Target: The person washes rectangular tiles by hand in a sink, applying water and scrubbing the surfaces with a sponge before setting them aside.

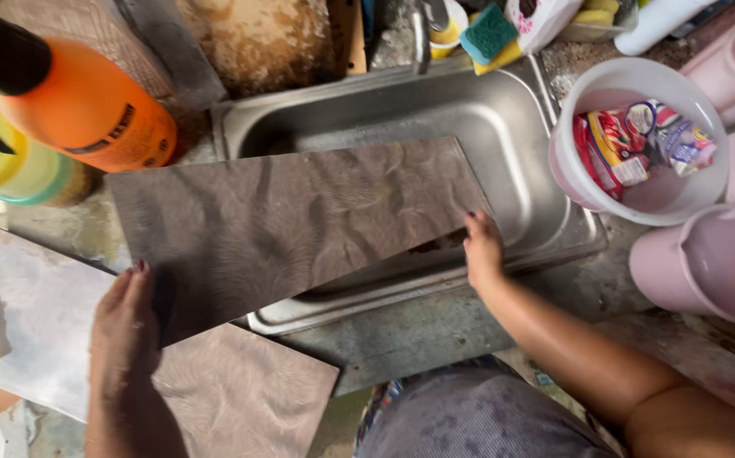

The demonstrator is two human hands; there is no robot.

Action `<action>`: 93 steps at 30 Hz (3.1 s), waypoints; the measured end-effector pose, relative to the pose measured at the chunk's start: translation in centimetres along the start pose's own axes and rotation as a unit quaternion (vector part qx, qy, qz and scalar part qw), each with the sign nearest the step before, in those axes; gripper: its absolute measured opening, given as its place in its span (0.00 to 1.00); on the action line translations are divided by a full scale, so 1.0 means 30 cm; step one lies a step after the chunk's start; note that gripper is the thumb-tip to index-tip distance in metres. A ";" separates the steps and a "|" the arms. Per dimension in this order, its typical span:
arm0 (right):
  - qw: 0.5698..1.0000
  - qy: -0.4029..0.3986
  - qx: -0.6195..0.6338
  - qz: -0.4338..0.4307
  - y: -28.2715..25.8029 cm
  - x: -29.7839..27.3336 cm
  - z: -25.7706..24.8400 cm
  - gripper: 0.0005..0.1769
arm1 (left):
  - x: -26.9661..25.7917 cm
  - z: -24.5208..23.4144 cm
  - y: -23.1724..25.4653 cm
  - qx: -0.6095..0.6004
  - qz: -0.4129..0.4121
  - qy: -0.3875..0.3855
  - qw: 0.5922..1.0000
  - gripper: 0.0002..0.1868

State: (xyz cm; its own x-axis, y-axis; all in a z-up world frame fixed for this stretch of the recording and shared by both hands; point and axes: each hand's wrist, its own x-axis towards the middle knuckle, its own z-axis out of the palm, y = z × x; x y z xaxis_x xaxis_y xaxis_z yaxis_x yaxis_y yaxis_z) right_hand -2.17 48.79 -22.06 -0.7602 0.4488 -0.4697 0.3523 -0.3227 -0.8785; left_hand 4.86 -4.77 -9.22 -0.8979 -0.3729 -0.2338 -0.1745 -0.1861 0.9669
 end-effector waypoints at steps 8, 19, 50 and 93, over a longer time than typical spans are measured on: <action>0.914 0.096 0.196 0.343 0.116 0.339 -0.074 0.43 | -0.097 0.171 0.174 0.195 -0.084 0.075 0.974 0.28; 0.995 0.049 -0.044 0.080 -0.099 0.191 0.067 0.34 | 0.076 -0.062 -0.137 0.219 -0.036 0.120 0.968 0.28; 0.678 -0.019 -0.425 -0.599 -0.817 0.933 0.560 0.17 | 0.460 -0.018 -0.421 0.107 -0.101 0.070 0.987 0.27; 0.850 0.158 -0.406 -0.296 0.057 0.815 0.061 0.31 | 0.455 0.082 -0.410 0.044 -0.062 0.081 0.994 0.16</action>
State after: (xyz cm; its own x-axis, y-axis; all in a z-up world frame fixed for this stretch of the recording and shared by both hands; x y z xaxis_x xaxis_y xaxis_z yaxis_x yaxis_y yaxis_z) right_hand -21.16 57.69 -34.89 -0.7964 0.5748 0.1882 0.3175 0.6621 -0.6788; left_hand -6.24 -5.32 -24.04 -0.7925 -0.4943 -0.3573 -0.3200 -0.1618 0.9335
